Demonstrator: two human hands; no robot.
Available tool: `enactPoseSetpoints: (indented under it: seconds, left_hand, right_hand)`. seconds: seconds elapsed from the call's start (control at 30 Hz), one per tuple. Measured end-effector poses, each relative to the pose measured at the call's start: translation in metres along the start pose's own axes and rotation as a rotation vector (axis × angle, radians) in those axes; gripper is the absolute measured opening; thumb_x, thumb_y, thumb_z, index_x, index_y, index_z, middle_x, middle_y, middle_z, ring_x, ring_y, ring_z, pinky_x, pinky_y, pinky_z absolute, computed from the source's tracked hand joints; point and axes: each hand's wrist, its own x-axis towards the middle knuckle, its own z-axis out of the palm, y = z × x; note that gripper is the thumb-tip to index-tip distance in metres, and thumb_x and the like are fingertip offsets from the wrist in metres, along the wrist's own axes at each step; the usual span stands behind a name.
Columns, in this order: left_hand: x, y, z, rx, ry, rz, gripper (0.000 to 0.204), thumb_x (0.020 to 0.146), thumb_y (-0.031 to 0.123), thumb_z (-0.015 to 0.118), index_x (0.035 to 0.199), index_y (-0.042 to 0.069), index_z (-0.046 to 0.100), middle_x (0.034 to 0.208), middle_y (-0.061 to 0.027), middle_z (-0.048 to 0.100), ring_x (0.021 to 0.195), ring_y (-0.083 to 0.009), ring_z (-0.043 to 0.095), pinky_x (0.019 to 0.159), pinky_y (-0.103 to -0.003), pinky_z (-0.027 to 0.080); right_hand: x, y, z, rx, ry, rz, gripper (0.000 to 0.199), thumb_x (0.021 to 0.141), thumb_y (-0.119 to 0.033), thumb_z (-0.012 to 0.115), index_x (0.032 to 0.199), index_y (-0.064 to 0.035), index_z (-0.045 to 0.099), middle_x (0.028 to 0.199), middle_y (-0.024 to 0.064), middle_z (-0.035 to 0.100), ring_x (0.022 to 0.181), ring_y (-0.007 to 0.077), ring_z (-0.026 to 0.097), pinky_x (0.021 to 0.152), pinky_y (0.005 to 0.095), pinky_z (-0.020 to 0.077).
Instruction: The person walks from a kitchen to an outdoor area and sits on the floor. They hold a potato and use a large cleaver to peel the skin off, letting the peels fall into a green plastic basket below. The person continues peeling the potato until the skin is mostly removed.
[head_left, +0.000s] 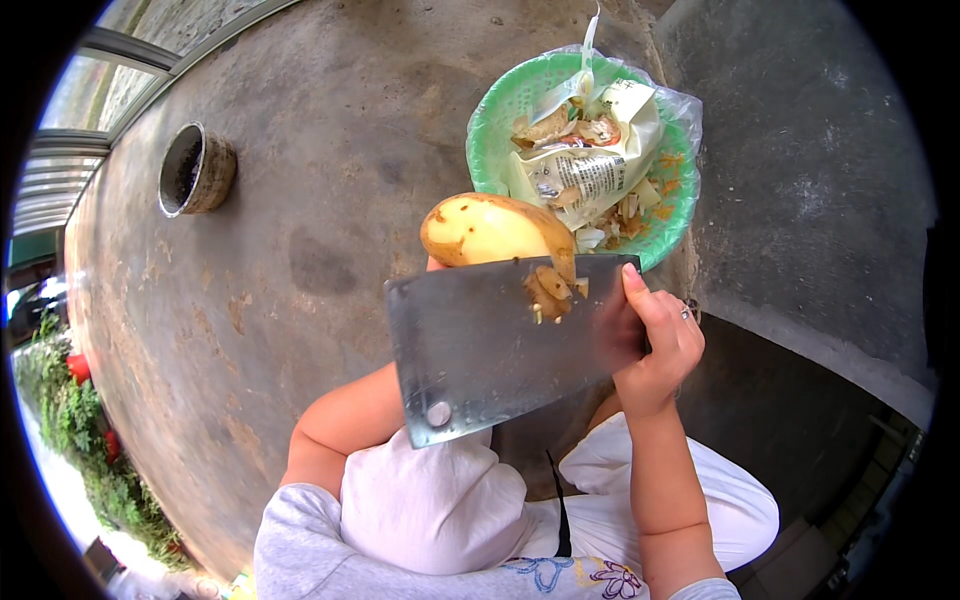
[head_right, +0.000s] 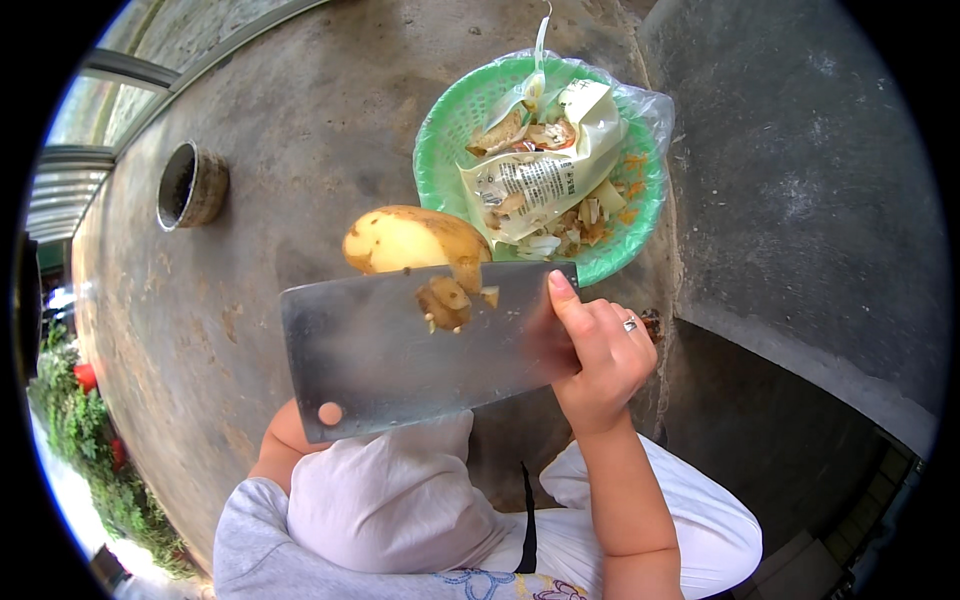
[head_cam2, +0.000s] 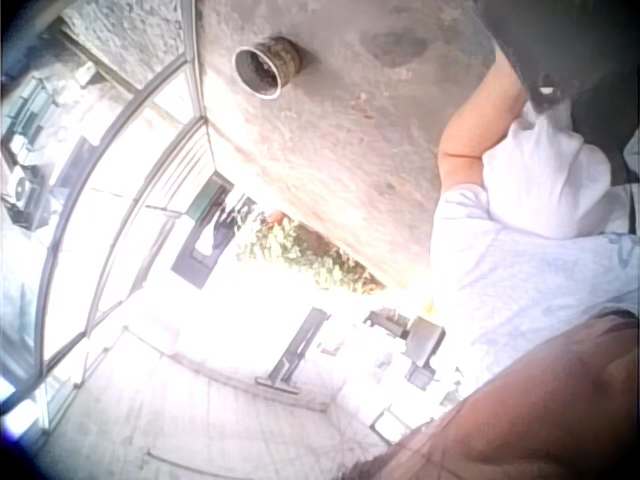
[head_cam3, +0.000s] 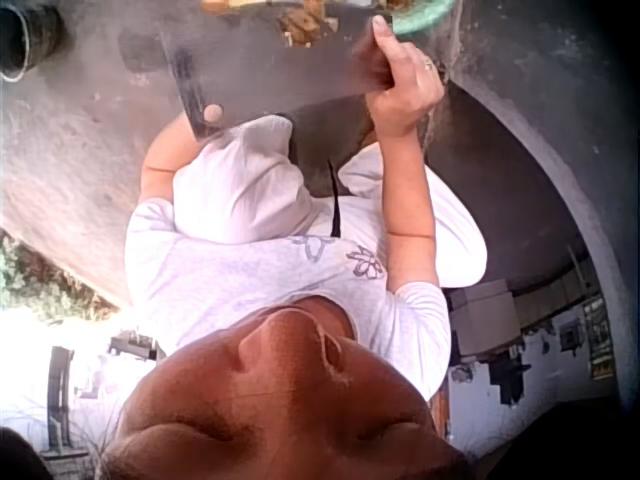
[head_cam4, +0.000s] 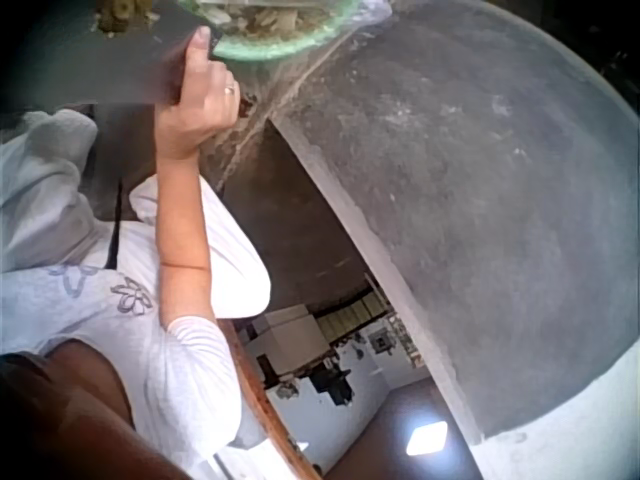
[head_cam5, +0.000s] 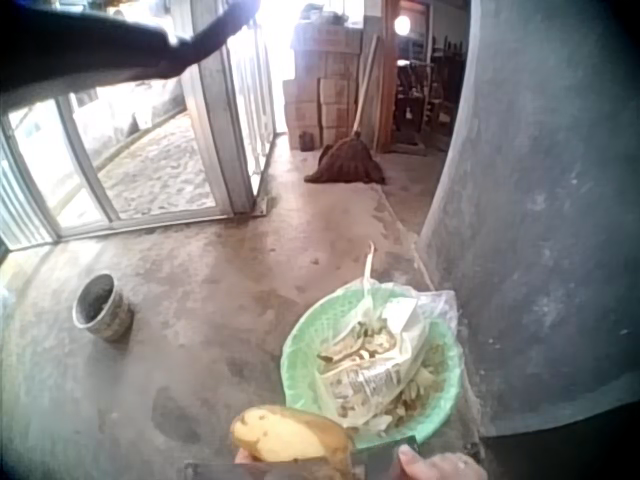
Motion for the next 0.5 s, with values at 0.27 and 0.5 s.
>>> enactPoseSetpoints:
  seconds: [0.27, 0.5]
  left_hand:
    - [0.006, 0.007, 0.008, 0.067, 0.06, 0.198, 0.068, 0.086, 0.016, 0.078, 0.141, 0.003, 0.04, 0.136, -0.0116, 0.057, 0.125, -0.0226, 0.057, 0.106, -0.042, 0.047]
    - [0.013, 0.018, 0.039, 0.003, 0.191, 0.196, 0.09, 0.079, 0.016, 0.084, 0.149, 0.011, 0.027, 0.145, -0.0101, 0.046, 0.13, -0.0261, 0.053, 0.111, -0.045, 0.043]
  right_hand:
    - [-0.007, 0.02, 0.005, 0.015, -0.012, 0.201, 0.039, 0.076, 0.002, 0.073, 0.113, -0.0077, 0.074, 0.069, 0.0047, 0.06, 0.058, 0.0214, 0.057, 0.058, 0.0303, 0.048]
    - [0.003, 0.008, -0.003, 0.188, -0.028, 0.423, 0.034, 0.079, 0.005, 0.073, 0.111, -0.0054, 0.075, 0.083, 0.0109, 0.072, 0.067, 0.0183, 0.067, 0.066, 0.026, 0.0528]
